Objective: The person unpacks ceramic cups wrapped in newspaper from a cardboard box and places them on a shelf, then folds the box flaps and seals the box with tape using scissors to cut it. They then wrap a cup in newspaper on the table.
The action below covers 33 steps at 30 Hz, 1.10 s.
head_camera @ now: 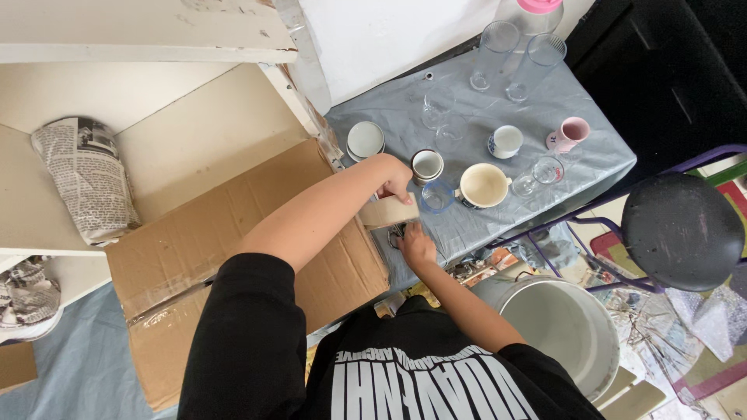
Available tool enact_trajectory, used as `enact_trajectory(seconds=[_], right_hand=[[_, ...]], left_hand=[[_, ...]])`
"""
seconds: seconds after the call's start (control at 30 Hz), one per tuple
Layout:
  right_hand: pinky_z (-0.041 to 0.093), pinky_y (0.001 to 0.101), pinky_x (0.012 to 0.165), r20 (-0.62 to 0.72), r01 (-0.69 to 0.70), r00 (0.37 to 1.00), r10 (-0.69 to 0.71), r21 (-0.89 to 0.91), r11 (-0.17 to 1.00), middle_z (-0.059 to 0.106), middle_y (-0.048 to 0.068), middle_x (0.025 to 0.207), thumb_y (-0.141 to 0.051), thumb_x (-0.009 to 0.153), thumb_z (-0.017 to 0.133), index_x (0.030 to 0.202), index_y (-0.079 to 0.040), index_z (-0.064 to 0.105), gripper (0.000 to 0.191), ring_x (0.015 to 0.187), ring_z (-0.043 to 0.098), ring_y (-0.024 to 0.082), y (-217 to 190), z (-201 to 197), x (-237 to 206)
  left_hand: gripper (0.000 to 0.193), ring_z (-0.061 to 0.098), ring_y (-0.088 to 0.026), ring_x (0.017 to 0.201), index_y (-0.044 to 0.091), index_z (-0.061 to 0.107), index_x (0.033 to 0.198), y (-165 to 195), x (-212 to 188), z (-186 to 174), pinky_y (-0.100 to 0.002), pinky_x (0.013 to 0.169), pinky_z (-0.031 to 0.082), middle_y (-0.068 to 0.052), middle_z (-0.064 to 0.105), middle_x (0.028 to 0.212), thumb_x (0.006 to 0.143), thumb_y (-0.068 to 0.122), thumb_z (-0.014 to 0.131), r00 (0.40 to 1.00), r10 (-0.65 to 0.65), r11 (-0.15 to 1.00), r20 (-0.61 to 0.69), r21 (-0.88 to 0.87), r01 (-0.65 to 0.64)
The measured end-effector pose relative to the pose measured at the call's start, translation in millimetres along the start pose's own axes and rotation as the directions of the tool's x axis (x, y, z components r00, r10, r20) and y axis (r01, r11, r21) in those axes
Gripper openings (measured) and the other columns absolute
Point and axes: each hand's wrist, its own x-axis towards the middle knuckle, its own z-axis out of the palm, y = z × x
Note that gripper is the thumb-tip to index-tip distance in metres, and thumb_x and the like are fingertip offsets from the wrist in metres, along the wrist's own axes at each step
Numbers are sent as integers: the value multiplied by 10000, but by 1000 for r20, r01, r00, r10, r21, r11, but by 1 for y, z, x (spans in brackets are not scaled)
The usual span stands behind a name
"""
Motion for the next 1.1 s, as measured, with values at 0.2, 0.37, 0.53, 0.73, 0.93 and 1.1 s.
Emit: enact_trajectory(seconds=[0.2,0.37,0.53,0.73,0.93,1.1], right_hand=[[555,453,882,209,-4,978,9,-26,1000,690,240,1089,-350,740,881,1050,22,659,533,1019,686,376,43,0,8],[359,267,465,559,-288,817,-139,605,742,623,35,728,-361,854,765,1019,-15,757,384,535,482,94,118,-28,-33],[264,240,438,710,-368,598,-371,655,660,629,15,672,-710,884,526,858,-126,613,591,488,401,61,142,-71,-86],[249,212,523,603,-405,327,-728,785,469,619,40,873,-860,921,327,975,-92,578,810,615,398,51,129,-91,-98],[242,218,482,546,-325,456,-703,837,440,600,36,815,-844,914,275,941,-114,560,785,575,389,53,72,-71,-57],[242,233,432,499,-292,630,-595,862,414,532,10,652,-749,990,290,792,-108,511,707,481,362,65,56,-62,-47]], left_hand=[[628,788,-286,890,-83,582,1249,-13,8,-1,-394,741,637,-193,759,1096,916,431,722,1000,5,999,-23,-33,-6],[617,798,-272,904,-97,574,1268,-22,25,-3,-352,723,666,-199,725,1145,931,407,691,993,85,976,-76,-196,-98],[600,785,-253,853,-115,628,1182,-20,35,-2,-345,589,528,-197,730,1029,958,441,654,982,128,974,-136,-167,-150],[588,714,-225,752,-104,667,1143,-19,46,1,-338,558,510,-172,711,947,953,453,658,980,131,976,-149,-154,-154],[611,719,-225,752,-114,669,1103,-16,48,2,-343,632,595,-164,717,959,938,474,679,969,175,967,-172,-154,-202],[605,711,-252,771,-91,689,1097,-16,42,0,-377,666,565,-175,729,972,942,493,667,969,172,982,-176,-45,-183]])
